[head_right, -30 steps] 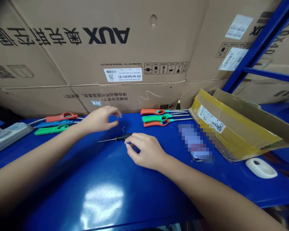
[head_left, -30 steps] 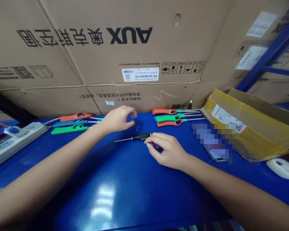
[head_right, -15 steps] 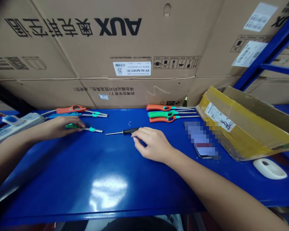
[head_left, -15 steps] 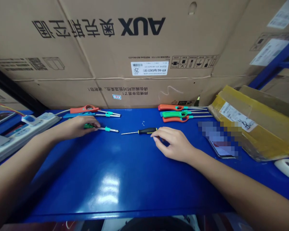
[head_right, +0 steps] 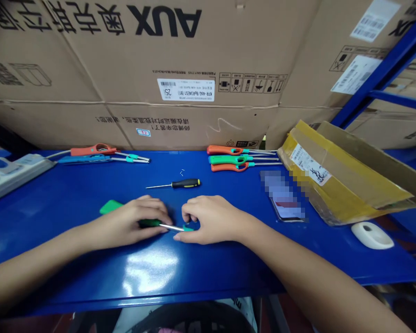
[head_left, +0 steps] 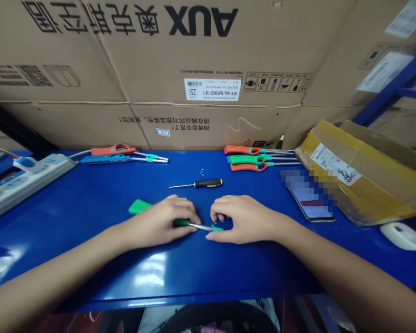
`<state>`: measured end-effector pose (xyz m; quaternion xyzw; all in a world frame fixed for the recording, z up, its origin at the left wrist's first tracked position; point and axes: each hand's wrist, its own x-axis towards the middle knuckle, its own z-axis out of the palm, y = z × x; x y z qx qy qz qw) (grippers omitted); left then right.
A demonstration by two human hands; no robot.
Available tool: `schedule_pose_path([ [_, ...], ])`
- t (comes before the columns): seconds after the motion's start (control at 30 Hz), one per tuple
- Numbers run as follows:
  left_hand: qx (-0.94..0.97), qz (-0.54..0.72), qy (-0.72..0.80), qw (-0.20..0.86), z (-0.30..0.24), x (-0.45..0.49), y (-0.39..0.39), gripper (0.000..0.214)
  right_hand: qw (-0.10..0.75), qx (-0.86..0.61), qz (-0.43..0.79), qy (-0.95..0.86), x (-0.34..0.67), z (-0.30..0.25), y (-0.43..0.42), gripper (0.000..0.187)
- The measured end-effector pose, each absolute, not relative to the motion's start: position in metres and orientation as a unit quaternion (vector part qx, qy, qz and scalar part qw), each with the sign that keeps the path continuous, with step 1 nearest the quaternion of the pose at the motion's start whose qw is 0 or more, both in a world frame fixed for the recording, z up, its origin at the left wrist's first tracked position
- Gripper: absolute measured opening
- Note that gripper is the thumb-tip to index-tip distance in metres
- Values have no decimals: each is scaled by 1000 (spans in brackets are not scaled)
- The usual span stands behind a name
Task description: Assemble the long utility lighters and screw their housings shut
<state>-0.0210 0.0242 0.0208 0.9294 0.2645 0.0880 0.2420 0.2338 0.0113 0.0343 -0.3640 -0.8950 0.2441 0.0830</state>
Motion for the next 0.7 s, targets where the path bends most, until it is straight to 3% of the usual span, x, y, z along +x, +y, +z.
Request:
schedule_pose_path([
  [0.13,927,126,268,229,12,17,23,17,13,-384,251,-889,246,42,16,8],
  [0.33,932,122,308,145,26,11,34,52,-77,-471,214,-853,287,53,29,18],
  [0.53,917,115,349,158,22,-19,45,40,1,-467,146,-872,290,50,36,36],
  [0.7,902,178,343,193,10,-25,45,29,7,-439,161,-884,272,42,33,21],
])
